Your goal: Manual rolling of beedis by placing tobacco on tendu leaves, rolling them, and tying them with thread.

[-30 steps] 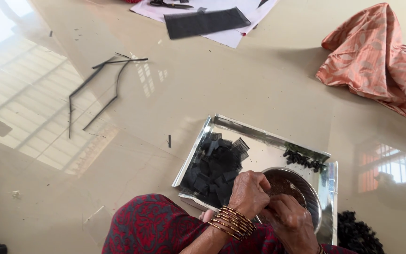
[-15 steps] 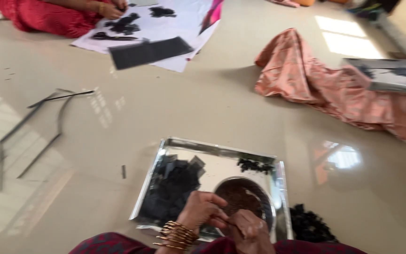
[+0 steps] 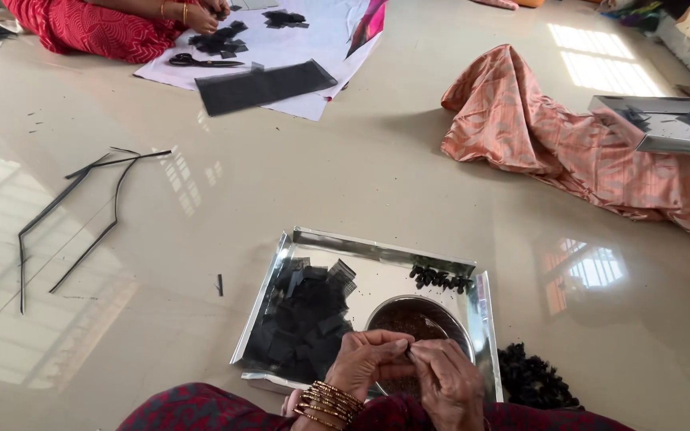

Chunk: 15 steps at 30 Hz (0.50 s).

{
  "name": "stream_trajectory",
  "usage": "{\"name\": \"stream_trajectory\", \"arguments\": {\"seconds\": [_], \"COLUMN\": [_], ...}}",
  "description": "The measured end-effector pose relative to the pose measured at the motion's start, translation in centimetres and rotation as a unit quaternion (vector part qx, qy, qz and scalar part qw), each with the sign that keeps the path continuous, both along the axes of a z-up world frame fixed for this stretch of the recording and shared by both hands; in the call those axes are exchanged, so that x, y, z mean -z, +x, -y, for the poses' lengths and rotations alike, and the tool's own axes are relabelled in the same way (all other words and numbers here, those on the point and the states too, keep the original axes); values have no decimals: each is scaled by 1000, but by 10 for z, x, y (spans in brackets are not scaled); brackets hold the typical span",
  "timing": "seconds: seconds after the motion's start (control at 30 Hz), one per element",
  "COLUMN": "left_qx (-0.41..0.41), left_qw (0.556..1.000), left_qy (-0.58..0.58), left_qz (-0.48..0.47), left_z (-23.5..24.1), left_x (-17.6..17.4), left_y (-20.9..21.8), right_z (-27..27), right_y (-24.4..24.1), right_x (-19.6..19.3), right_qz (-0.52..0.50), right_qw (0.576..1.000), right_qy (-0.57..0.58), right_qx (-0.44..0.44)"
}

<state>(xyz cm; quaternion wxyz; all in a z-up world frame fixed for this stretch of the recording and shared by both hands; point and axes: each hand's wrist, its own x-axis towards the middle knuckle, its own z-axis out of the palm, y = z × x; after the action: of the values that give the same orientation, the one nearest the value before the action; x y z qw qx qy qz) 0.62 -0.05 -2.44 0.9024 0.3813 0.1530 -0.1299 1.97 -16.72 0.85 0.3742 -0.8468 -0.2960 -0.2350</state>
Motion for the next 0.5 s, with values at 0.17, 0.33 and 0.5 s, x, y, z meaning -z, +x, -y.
{"name": "stream_trajectory", "arguments": {"seconds": [0.17,0.33,0.5], "left_qx": [0,11,10], "left_qw": [998,999,999], "left_qy": [-55,-48,-17], "left_qz": [-14,-7,27], "left_z": [1,1,6], "left_x": [22,25,26], "left_y": [5,6,5], "right_z": [-3,0,14], "right_y": [1,-4,3], "right_x": [-8,-30,-37], "right_qz": [13,-61,-48], "right_qw": [1000,998,992], "right_qy": [-18,-8,-99], "right_qx": [-5,-19,-56]}}
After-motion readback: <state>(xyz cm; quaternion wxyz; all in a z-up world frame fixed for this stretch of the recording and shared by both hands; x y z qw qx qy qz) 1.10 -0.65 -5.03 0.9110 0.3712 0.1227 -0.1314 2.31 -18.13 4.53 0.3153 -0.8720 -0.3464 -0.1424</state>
